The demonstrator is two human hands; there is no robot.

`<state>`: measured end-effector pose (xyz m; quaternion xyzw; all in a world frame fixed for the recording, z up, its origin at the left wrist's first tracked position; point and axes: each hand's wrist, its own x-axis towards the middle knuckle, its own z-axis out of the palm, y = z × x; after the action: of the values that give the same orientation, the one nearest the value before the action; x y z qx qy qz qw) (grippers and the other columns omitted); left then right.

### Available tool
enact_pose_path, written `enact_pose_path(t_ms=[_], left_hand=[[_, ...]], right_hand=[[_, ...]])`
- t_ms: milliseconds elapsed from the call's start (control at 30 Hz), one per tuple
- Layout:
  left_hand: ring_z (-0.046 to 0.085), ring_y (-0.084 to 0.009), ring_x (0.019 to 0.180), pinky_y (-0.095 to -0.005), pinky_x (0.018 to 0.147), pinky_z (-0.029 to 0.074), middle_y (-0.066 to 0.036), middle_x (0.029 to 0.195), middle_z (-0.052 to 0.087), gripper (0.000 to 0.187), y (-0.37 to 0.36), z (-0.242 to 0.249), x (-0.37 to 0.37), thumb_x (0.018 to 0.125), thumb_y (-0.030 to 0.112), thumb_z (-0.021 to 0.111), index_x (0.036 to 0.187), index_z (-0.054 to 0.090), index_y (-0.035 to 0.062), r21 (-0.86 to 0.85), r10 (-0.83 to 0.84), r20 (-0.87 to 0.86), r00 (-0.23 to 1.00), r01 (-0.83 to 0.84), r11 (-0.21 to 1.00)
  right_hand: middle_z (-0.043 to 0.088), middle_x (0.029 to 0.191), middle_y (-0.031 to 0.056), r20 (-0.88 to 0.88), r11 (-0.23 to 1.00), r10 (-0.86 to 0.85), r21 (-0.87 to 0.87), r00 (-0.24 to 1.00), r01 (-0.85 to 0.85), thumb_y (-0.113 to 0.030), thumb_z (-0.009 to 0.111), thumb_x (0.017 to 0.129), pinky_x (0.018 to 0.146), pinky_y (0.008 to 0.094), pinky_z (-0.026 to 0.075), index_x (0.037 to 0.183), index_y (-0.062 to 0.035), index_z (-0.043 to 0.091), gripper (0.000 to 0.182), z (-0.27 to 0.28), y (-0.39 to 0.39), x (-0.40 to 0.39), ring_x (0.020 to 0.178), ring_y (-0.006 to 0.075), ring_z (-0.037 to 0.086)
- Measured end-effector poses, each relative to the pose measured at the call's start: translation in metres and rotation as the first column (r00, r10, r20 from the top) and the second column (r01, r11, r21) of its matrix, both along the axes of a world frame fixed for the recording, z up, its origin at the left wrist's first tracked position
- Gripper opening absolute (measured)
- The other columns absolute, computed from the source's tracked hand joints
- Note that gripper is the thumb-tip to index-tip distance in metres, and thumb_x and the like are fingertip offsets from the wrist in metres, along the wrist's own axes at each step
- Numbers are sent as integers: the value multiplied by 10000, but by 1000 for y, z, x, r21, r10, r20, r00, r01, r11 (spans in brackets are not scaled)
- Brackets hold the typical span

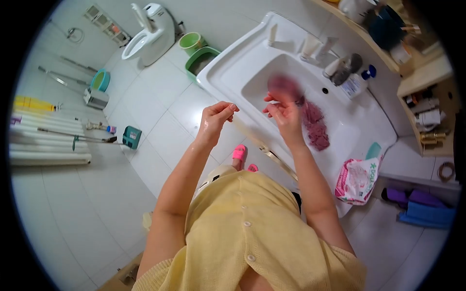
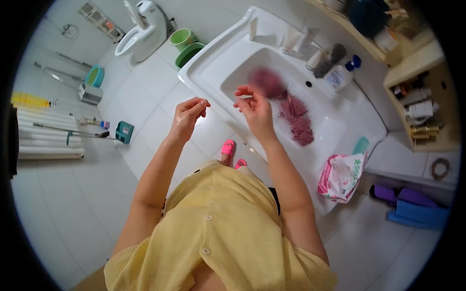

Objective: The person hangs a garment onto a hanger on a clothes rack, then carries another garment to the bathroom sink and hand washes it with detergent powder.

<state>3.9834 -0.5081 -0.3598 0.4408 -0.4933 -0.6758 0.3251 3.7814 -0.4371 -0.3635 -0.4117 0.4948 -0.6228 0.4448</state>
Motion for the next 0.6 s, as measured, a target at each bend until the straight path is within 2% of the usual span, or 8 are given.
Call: enact_pose_path(t_ms=[33,133,167,267,300,400,500,600], left_hand=[[510,-96,688,-231,625,391,-8,743,573,182,-1,1,9,906,178,636,882,677,2,4,17,-8,1000,-17,1000],[517,-97,699,-234,636,406,-19,771,591,177,-3,9,33,904,173,639,877,673,2,17,71,-52,996,-71,997],[518,-100,701,-235,641,411,-21,781,595,178,-5,12,41,905,174,639,878,672,2,6,53,-45,998,-52,999],[522,-110,708,-241,655,424,-27,803,605,181,-12,18,70,907,176,639,885,667,-1,-8,-4,-32,999,3,1000],[524,-114,710,-245,658,427,-29,807,606,181,-15,21,81,907,176,641,889,666,-2,0,-21,-33,999,21,1000],[531,-126,715,-256,660,437,-39,810,610,186,-27,25,113,908,179,643,903,661,-6,44,-36,-40,999,38,998],[538,-132,718,-268,660,450,-47,814,615,190,-47,22,149,910,180,642,918,654,-10,106,-41,-83,996,49,993],[546,-135,721,-277,659,461,-49,811,616,180,-74,16,195,916,177,634,918,646,-3,138,-57,-130,990,75,988]], right_hand=[[609,1062,57,79,999,28,-41,996,-25,9,573,887,741,247,499,1165,-14,560,280,3,-4,5,847,112,617],[593,1076,46,-166,981,166,-76,972,-180,1,585,881,776,250,500,1194,-51,564,319,18,-19,30,882,106,599],[570,1096,60,-377,953,248,-71,893,-295,-35,626,872,799,272,508,1279,-100,543,421,32,-22,36,879,131,599],[551,1108,87,-655,902,359,60,665,-429,-93,676,854,804,312,518,1345,-131,514,518,53,-43,70,886,184,607],[536,1162,110,-717,877,308,-41,625,-479,-148,703,840,802,346,526,1380,-133,481,584,48,-56,79,876,235,617],[597,1084,106,-625,777,482,-20,614,-630,-148,708,835,753,338,523,1291,-105,570,478,47,-88,103,858,227,631],[647,926,95,-669,687,507,-67,543,-724,-116,699,839,688,310,507,1143,-74,657,309,35,-126,136,808,203,636],[651,805,85,-554,707,610,56,567,-705,-93,690,844,654,301,486,987,-40,692,153,31,-156,182,783,187,631]])
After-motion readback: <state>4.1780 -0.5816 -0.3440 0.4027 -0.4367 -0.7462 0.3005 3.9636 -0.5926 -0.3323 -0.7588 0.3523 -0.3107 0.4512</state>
